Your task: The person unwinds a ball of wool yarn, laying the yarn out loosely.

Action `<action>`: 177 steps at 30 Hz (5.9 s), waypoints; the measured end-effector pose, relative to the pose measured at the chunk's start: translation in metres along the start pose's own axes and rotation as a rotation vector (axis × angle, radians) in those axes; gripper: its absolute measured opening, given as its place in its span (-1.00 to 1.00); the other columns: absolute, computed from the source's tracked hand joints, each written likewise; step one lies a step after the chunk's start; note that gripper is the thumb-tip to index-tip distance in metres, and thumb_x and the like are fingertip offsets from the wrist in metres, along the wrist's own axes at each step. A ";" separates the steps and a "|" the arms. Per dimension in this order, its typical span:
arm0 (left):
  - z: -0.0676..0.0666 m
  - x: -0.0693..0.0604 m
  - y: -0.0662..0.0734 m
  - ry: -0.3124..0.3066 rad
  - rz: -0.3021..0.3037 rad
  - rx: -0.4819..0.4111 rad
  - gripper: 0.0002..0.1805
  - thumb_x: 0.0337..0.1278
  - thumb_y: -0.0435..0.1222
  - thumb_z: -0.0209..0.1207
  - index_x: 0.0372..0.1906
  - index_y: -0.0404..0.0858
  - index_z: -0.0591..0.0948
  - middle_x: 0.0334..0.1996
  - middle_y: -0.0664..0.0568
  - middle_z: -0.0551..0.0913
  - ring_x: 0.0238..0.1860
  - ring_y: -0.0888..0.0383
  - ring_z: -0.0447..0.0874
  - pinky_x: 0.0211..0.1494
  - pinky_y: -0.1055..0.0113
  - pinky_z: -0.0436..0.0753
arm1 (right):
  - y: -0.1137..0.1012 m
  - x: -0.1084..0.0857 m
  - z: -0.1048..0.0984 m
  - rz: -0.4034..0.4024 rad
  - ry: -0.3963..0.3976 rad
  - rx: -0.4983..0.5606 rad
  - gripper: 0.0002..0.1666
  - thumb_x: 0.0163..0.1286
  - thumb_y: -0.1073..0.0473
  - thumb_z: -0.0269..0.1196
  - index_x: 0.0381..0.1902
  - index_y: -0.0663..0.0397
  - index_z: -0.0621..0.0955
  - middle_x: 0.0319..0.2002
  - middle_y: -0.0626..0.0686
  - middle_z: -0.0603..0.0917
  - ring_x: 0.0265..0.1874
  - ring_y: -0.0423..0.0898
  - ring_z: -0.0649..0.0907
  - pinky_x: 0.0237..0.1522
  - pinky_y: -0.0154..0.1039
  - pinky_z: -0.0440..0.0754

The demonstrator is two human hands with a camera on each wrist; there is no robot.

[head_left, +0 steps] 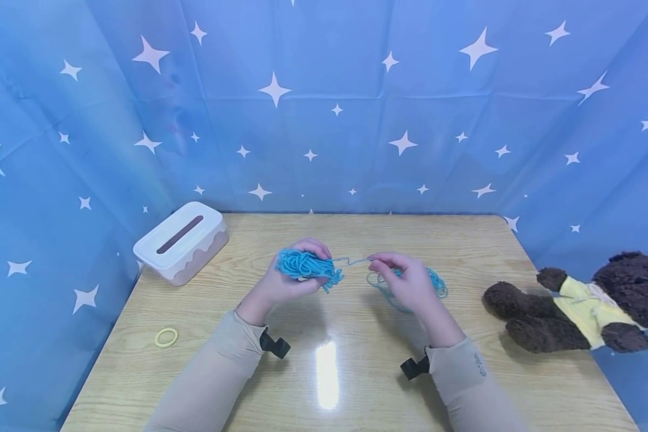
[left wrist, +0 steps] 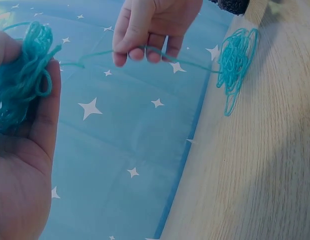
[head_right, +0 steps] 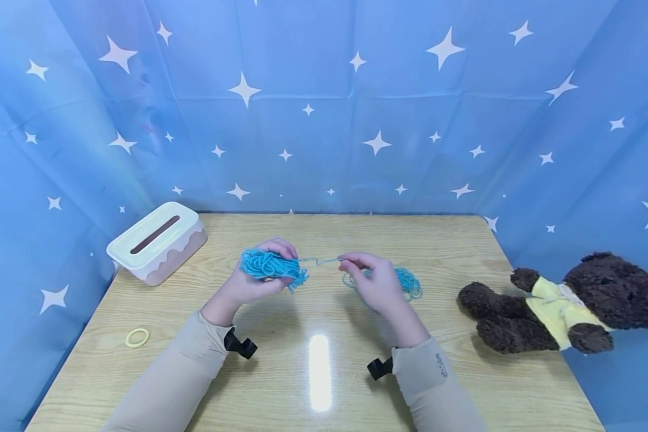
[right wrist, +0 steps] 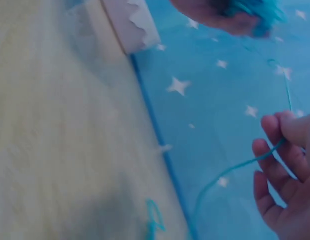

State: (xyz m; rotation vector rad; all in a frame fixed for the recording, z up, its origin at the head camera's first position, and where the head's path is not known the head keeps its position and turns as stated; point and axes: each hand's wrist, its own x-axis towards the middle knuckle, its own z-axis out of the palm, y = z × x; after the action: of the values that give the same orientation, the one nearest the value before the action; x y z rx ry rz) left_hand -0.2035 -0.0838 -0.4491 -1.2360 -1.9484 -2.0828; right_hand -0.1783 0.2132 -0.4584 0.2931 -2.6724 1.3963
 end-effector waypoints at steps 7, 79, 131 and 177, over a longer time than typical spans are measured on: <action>0.000 0.000 0.001 0.011 -0.019 0.032 -0.63 -0.01 -0.61 0.39 -0.05 -0.31 0.68 0.03 0.02 0.73 0.11 0.14 0.69 0.24 0.32 0.73 | 0.013 0.001 -0.040 0.049 0.119 -0.016 -0.60 0.72 -0.11 0.22 0.21 -0.03 0.79 -0.01 0.12 0.90 -0.09 -0.53 0.73 0.03 -0.57 0.62; -0.001 -0.001 0.001 0.004 -0.088 0.042 -0.63 0.03 -0.58 0.40 -0.02 -0.30 0.69 0.08 -0.24 0.71 0.14 0.10 0.69 0.28 0.30 0.74 | -0.008 -0.004 -0.003 -0.045 0.155 0.107 -0.73 0.67 0.04 0.30 0.09 0.03 0.82 -0.12 0.12 0.90 -0.13 -0.38 0.78 -0.32 -0.45 0.65; 0.000 -0.002 0.000 -0.006 -0.066 -0.005 -0.60 0.02 -0.63 0.39 0.00 -0.34 0.68 0.05 -0.04 0.72 0.12 0.12 0.69 0.26 0.31 0.75 | 0.005 -0.002 -0.007 0.035 -0.036 -0.139 -0.45 0.74 -0.19 0.14 0.47 -0.07 0.64 0.49 0.13 0.66 0.47 0.30 0.62 0.43 0.36 0.62; -0.003 -0.001 0.003 0.020 -0.037 0.041 -0.60 0.05 -0.63 0.40 0.00 -0.30 0.67 0.06 -0.11 0.72 0.17 0.14 0.69 0.28 0.33 0.74 | 0.027 -0.011 -0.093 0.264 0.323 -0.212 -0.53 0.74 -0.11 0.16 0.31 0.01 0.75 0.07 0.13 0.88 -0.13 -0.31 0.75 -0.19 -0.44 0.64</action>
State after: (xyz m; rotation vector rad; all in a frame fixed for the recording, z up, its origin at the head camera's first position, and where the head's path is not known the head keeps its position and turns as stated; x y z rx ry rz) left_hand -0.2025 -0.0877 -0.4470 -1.1751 -2.0103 -2.0529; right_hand -0.1728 0.3056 -0.4292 -0.2900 -2.6182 1.0882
